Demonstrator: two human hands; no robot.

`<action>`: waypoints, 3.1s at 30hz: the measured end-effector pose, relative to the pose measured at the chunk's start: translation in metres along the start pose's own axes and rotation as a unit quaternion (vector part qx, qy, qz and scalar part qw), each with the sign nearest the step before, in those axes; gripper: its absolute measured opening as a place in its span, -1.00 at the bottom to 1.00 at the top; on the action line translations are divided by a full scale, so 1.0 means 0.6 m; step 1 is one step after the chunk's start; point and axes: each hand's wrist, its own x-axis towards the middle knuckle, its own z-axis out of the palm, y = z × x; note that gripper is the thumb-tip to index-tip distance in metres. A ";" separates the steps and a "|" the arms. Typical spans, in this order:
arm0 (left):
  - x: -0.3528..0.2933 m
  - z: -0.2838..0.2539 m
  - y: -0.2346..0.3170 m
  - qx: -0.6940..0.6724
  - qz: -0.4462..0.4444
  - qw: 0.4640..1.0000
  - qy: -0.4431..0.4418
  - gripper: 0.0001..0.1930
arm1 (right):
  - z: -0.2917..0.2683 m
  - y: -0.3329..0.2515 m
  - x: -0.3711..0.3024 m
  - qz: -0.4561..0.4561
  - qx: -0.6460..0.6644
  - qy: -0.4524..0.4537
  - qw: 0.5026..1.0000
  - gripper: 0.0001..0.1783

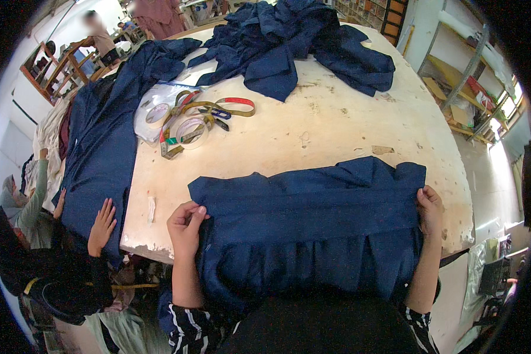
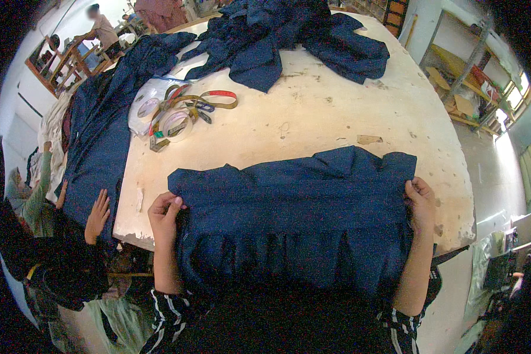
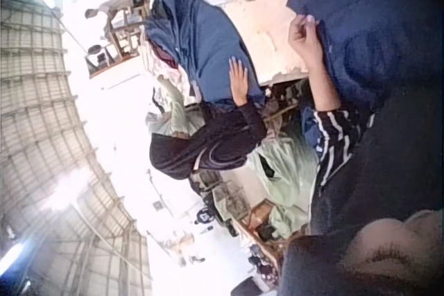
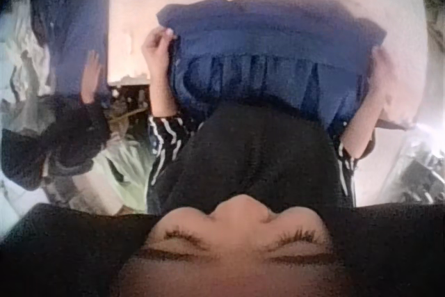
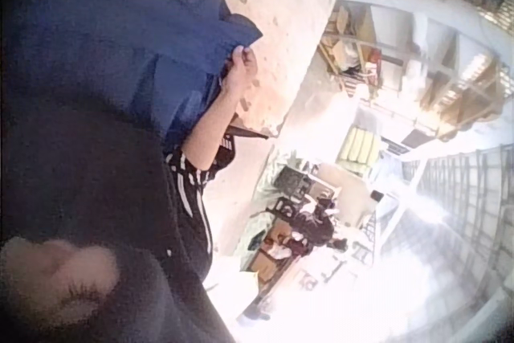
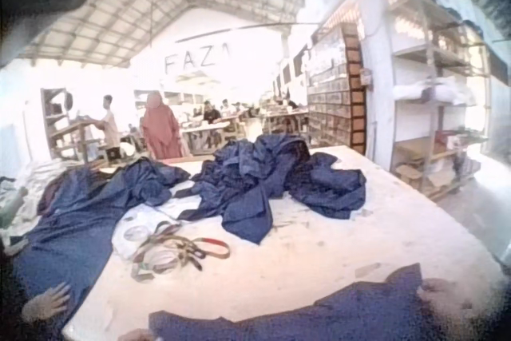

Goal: The person folds a dark blue garment on a worktable in a garment factory. They smooth the fabric, fold the sleeves and body, and place the folded item on a growing stack. The person repeats this process with additional garments throughout the clip.

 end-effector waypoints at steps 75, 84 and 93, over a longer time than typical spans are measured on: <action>0.035 -0.100 0.374 -0.144 0.059 0.979 0.130 -0.59 | 0.635 -0.149 -0.269 -0.026 0.195 -0.540 0.818 -0.22; 0.030 0.100 0.217 0.030 -0.042 0.944 -0.326 -0.61 | 0.274 -0.209 -0.098 -0.029 0.223 -0.240 0.944 -0.43; 0.028 0.186 0.106 -0.039 -0.058 0.961 -0.266 -0.79 | 0.190 -0.048 -0.089 0.131 0.061 -0.302 0.942 -0.29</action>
